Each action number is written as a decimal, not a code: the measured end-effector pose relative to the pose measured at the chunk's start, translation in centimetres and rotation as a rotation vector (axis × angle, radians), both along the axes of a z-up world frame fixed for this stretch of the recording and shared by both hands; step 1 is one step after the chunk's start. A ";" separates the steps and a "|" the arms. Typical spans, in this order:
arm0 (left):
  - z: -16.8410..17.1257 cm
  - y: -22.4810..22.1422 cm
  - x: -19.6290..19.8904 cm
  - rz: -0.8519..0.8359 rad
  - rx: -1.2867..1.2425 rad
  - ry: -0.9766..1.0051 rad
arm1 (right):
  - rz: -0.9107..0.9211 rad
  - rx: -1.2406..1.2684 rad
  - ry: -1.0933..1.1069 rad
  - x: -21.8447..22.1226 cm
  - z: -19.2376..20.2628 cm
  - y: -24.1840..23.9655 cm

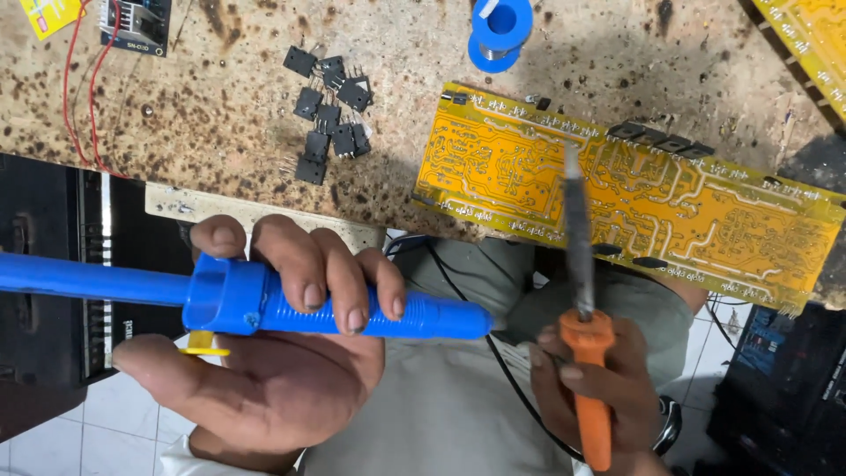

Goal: Desoldering electronic components from a large printed circuit board using a soldering iron and a manual desoldering pump.

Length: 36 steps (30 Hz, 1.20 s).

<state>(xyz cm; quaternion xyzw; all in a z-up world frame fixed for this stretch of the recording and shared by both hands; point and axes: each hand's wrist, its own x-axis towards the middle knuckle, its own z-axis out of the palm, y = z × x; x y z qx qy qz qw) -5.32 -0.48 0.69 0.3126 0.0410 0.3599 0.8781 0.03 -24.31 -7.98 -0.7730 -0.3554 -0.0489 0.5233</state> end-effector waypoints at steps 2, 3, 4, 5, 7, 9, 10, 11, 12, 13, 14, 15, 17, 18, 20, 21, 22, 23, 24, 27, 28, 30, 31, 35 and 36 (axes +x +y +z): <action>0.3 0.1 0.3 0.036 0.025 0.039 | -0.156 0.086 0.032 -1.0 -0.2 -0.4; 0.2 0.2 0.4 0.041 0.029 0.035 | -0.151 0.090 0.028 -0.6 0.4 -1.0; 0.2 0.3 0.5 0.055 0.060 0.039 | -0.152 -0.016 -0.036 -0.3 1.2 -1.7; 0.2 0.4 0.6 0.068 0.092 0.044 | -0.153 -0.122 -0.100 0.0 1.9 -2.4; -0.1 0.7 0.8 0.090 0.120 0.056 | -0.147 -0.227 -0.047 -0.7 1.7 -5.2; -0.3 0.8 0.9 0.111 0.145 0.070 | -0.141 -0.334 0.008 -0.8 1.2 -7.7; -0.4 0.9 1.0 0.112 0.147 0.072 | -0.019 -0.316 0.027 -0.5 0.6 -8.7; -0.5 1.0 1.2 0.113 0.149 0.074 | 0.102 -0.299 0.047 -0.2 0.1 -9.7; -0.6 0.9 1.3 0.114 0.147 0.076 | 0.103 -0.300 0.049 -0.1 0.6 -8.4; -0.7 0.9 1.4 0.133 0.153 0.087 | 0.081 -0.298 0.107 -0.1 1.0 -7.1; -0.8 0.9 1.6 0.153 0.159 0.095 | 0.061 -0.294 0.163 0.1 1.5 -5.7; -0.8 1.0 1.6 0.156 0.159 0.096 | 0.063 -0.295 0.163 0.3 1.4 -5.0; -0.9 1.2 1.5 0.115 0.106 0.055 | 0.057 -0.274 0.047 0.7 1.4 -3.6; -0.9 1.2 1.6 0.117 0.106 0.056 | 0.060 -0.275 0.047 0.7 2.3 -2.7; -0.9 1.2 1.8 0.118 0.102 0.056 | 0.040 -0.291 0.214 0.7 4.1 -1.1; -0.9 1.2 1.9 0.118 0.102 0.056 | 0.041 -0.291 0.214 0.5 1.6 -3.4; -0.8 1.3 2.0 0.130 0.119 0.073 | 0.124 -0.362 0.124 0.4 -1.0 -5.7; -0.8 1.3 2.1 0.141 0.137 0.090 | 0.207 -0.433 0.032 0.2 -3.6 -8.0; -0.9 1.3 2.2 0.144 0.137 0.090 | 0.209 -0.433 0.031 0.5 -3.5 -7.8; -1.3 1.4 2.3 0.216 0.216 0.096 | 0.274 -0.360 0.016 1.1 -2.7 -7.0; -1.4 1.5 2.2 0.219 0.218 0.102 | 0.256 -0.362 0.038 1.2 -2.2 -6.6; -1.5 1.6 2.2 0.223 0.219 0.108 | 0.239 -0.365 0.061 1.0 -0.8 -5.2; -1.5 1.6 2.2 0.220 0.218 0.106 | 0.160 -0.342 0.121 0.8 0.0 -4.3; -1.6 1.7 2.5 0.227 0.196 0.106 | 0.103 -0.336 0.192 1.0 1.3 -3.1; -1.6 1.8 2.5 0.228 0.196 0.106 | 0.103 -0.335 0.191 1.3 1.1 -3.1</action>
